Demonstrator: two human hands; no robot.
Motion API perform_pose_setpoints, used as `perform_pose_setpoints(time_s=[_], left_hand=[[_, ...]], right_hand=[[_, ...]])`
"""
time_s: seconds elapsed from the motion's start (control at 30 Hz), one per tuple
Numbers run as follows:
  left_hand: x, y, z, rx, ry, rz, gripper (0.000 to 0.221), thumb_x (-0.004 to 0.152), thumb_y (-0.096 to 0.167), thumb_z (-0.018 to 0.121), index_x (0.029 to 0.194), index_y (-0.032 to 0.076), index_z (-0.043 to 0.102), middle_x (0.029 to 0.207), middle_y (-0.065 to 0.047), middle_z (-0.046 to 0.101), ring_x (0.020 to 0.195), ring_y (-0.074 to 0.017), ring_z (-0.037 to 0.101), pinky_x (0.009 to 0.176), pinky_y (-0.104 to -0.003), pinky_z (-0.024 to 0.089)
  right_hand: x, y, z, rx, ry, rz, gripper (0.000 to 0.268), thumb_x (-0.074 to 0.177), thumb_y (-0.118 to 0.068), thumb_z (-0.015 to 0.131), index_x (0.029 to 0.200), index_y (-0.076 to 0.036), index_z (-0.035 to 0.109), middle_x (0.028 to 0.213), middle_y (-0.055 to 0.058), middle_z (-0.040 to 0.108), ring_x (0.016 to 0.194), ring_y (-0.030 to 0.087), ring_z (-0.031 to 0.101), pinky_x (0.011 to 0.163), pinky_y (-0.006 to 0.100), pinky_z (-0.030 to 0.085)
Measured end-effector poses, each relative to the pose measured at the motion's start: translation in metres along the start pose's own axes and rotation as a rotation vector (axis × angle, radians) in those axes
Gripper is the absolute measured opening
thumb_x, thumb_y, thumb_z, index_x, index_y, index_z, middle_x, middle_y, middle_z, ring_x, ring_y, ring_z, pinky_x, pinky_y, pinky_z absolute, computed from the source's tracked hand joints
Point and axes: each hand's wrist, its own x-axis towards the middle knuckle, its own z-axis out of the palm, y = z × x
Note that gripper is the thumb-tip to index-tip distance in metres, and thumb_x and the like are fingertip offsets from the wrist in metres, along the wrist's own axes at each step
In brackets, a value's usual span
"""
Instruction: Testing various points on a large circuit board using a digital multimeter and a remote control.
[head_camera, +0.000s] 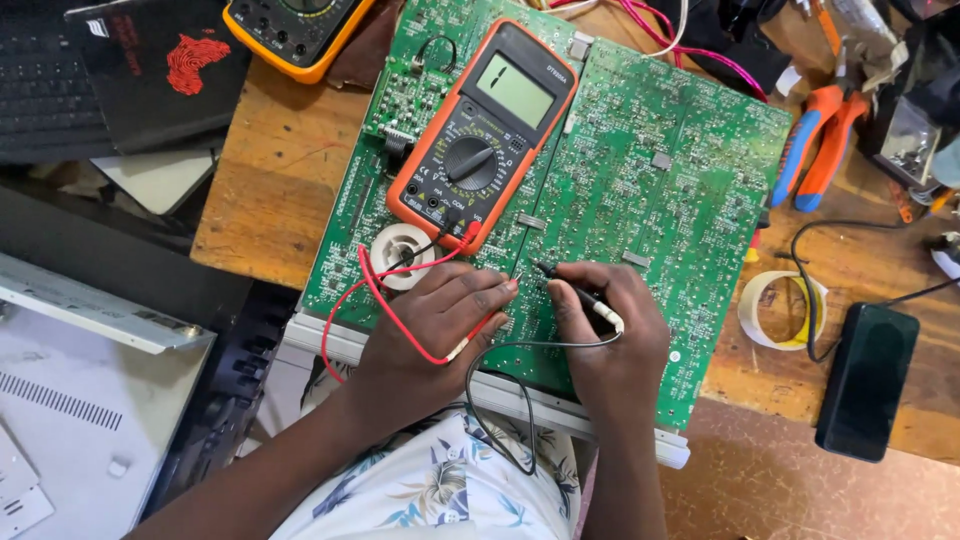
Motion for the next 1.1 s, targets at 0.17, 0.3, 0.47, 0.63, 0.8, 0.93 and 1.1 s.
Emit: perform_pose_setpoints(time_s=[0.17, 0.3, 0.47, 0.63, 0.8, 0.93, 1.1], left_hand=[[0.0012, 0.0015, -0.0023, -0.027, -0.008, 0.014, 0.023, 0.107, 0.005, 0.066, 0.129, -0.003, 0.070, 0.126, -0.018, 0.075, 0.115, -0.0372, 0.069, 0.105, -0.049, 0.059], [0.0011, 0.0015, -0.0023, -0.023, 0.000, 0.014, 0.024, 0.108, 0.005, 0.065, 0.129, -0.003, 0.070, 0.126, -0.017, 0.075, 0.116, -0.0377, 0.069, 0.106, -0.049, 0.059], [-0.0012, 0.0003, -0.0009, -0.005, -0.018, -0.005, 0.026, 0.106, 0.007, 0.068, 0.131, -0.002, 0.070, 0.127, -0.015, 0.076, 0.117, -0.0364, 0.068, 0.102, -0.047, 0.060], [-0.0006, -0.0003, -0.0007, -0.003, -0.013, -0.002, 0.026, 0.107, 0.007, 0.068, 0.131, -0.002, 0.070, 0.127, -0.016, 0.076, 0.116, -0.0363, 0.069, 0.102, -0.047, 0.060], [-0.0005, -0.0005, -0.0002, -0.016, -0.011, 0.001, 0.026, 0.107, 0.006, 0.067, 0.131, -0.002, 0.070, 0.128, -0.016, 0.075, 0.116, -0.0368, 0.069, 0.103, -0.047, 0.060], [-0.0021, -0.0016, 0.0014, -0.007, -0.010, 0.001, 0.026, 0.106, 0.006, 0.069, 0.131, -0.002, 0.070, 0.127, -0.015, 0.076, 0.116, -0.0361, 0.069, 0.103, -0.046, 0.060], [-0.0020, -0.0011, 0.0014, 0.000, -0.005, 0.004, 0.026, 0.106, 0.006, 0.070, 0.131, -0.001, 0.070, 0.127, -0.015, 0.076, 0.116, -0.0355, 0.069, 0.102, -0.046, 0.061]], right_hand=[[0.0004, -0.0037, 0.0049, -0.057, 0.045, -0.049, 0.009, 0.099, -0.001, 0.076, 0.108, -0.003, 0.077, 0.107, 0.011, 0.080, 0.099, 0.022, 0.077, 0.086, 0.032, 0.064], [0.0001, -0.0062, 0.0063, -0.049, 0.072, -0.030, 0.009, 0.100, -0.001, 0.073, 0.108, -0.005, 0.076, 0.109, 0.009, 0.081, 0.100, 0.021, 0.078, 0.088, 0.032, 0.063], [0.0007, -0.0046, 0.0038, -0.031, 0.023, -0.015, 0.012, 0.100, -0.003, 0.076, 0.112, -0.003, 0.078, 0.112, 0.011, 0.081, 0.103, 0.022, 0.079, 0.092, 0.032, 0.065], [0.0022, -0.0018, 0.0043, -0.023, 0.014, -0.003, 0.012, 0.101, -0.004, 0.076, 0.112, -0.004, 0.078, 0.112, 0.011, 0.081, 0.102, 0.021, 0.078, 0.091, 0.032, 0.065], [0.0026, -0.0032, 0.0038, 0.004, 0.013, 0.015, 0.012, 0.101, -0.004, 0.076, 0.112, -0.003, 0.078, 0.112, 0.012, 0.081, 0.103, 0.022, 0.078, 0.092, 0.032, 0.065], [0.0023, -0.0029, 0.0033, -0.010, 0.007, 0.016, 0.012, 0.101, -0.006, 0.076, 0.113, -0.005, 0.078, 0.112, 0.010, 0.081, 0.105, 0.021, 0.078, 0.093, 0.032, 0.064], [0.0022, -0.0027, 0.0031, -0.035, 0.005, 0.003, 0.012, 0.101, -0.007, 0.077, 0.113, -0.005, 0.079, 0.112, 0.009, 0.081, 0.104, 0.021, 0.078, 0.092, 0.033, 0.062]])
